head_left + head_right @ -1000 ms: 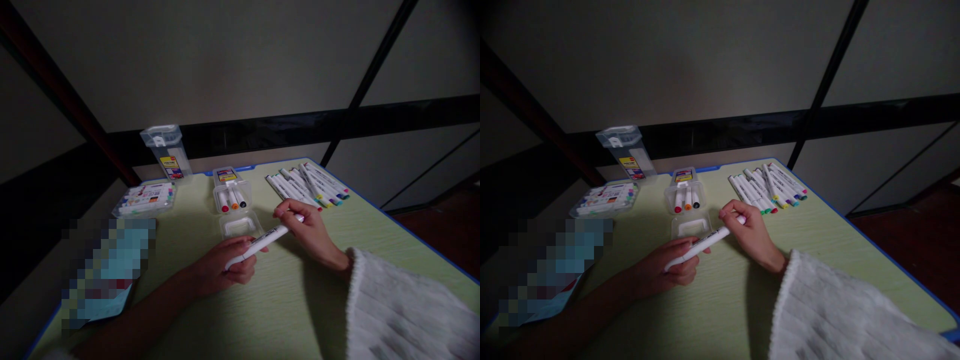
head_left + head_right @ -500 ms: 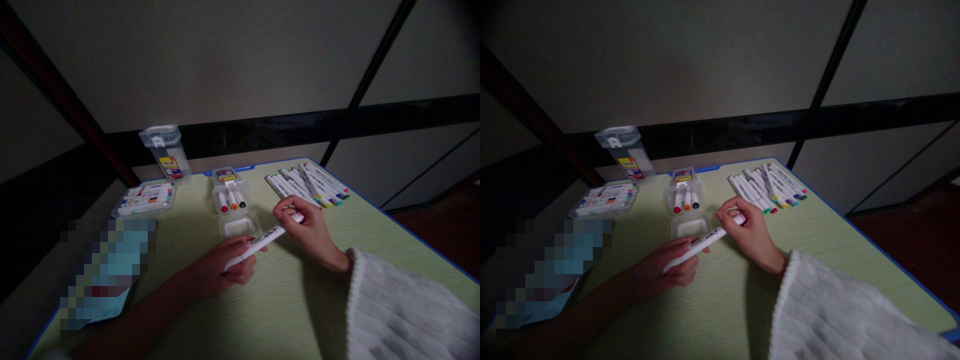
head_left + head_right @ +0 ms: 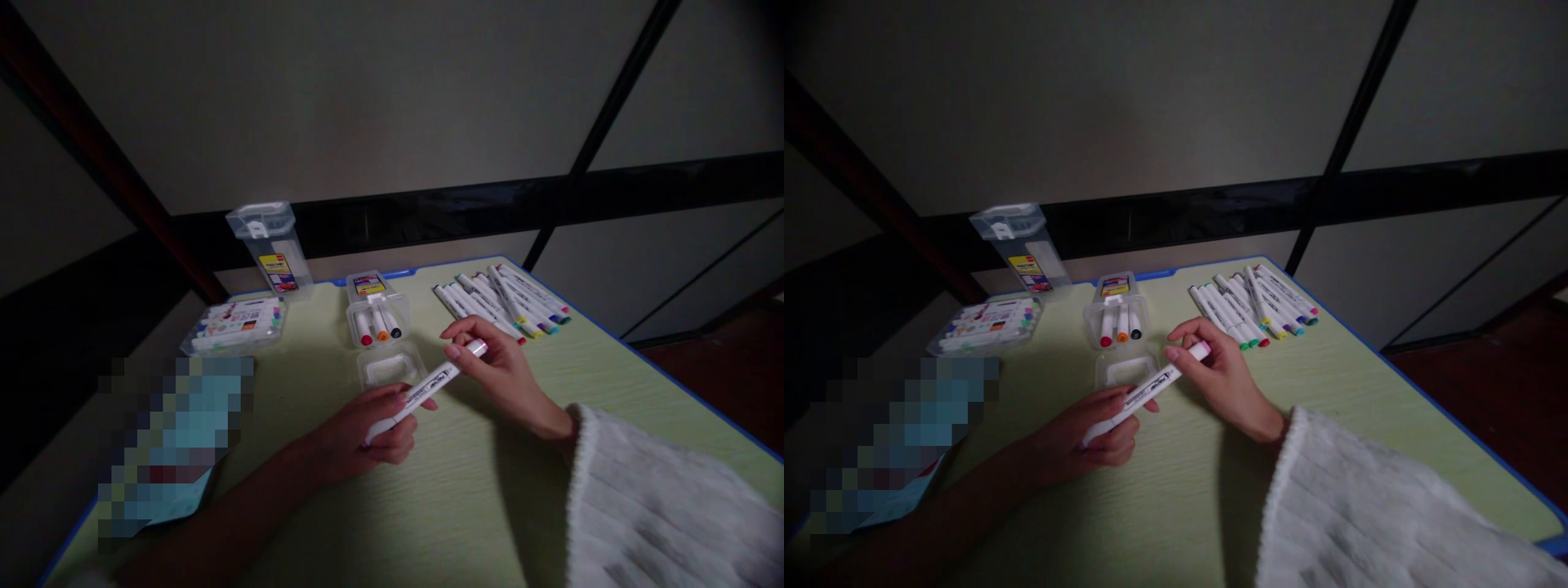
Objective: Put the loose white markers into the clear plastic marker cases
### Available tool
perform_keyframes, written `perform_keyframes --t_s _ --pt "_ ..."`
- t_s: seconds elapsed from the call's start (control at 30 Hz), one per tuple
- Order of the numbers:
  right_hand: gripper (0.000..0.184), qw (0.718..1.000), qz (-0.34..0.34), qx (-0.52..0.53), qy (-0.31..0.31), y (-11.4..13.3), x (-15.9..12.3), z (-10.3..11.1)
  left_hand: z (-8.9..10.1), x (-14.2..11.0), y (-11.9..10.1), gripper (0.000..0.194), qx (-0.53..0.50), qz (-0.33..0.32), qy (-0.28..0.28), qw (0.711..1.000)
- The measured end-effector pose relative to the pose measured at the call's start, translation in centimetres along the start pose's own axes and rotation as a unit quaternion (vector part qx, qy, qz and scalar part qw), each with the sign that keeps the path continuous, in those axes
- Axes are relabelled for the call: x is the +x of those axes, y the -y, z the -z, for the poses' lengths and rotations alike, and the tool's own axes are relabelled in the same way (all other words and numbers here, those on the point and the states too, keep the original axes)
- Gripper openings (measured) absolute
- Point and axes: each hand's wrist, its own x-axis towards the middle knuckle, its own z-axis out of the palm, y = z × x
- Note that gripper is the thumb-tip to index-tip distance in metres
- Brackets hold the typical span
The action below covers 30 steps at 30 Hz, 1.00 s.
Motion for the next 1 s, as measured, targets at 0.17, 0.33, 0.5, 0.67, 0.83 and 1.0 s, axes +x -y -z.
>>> perform_keyframes --t_s 0.17,0.33,0.5,0.67,0.83,1.0 --pt "0.015 1.000 0.001 0.013 0.014 -0.26 0.00 0.10 0.04 0.00 0.08 0.023 0.000 0.002 -0.001 1.000" --pt "0.017 1.000 0.008 0.008 0.026 -0.31 -0.01 0.23 -0.11 -0.04 0.01 0.023 -0.003 0.003 -0.004 1.000" --pt "0.016 1.000 0.009 0.010 0.027 -0.22 0.00 0.22 -0.06 -0.04 -0.03 0.022 -0.005 -0.002 0.003 1.000" --pt "0.016 1.000 -0.009 0.004 0.021 -0.06 -0.03 -0.01 -0.16 -0.09 -0.05 0.024 0.004 0.000 0.002 1.000" --pt "0.022 0.999 -0.023 -0.003 0.022 -0.10 0.01 -0.03 -0.22 0.00 -0.01 0.022 0.002 -0.002 -0.002 1.000" --pt "0.020 0.999 -0.034 0.017 0.028 -0.25 0.02 -0.01 -0.16 0.05 -0.07 0.022 0.003 0.006 -0.003 1.000"
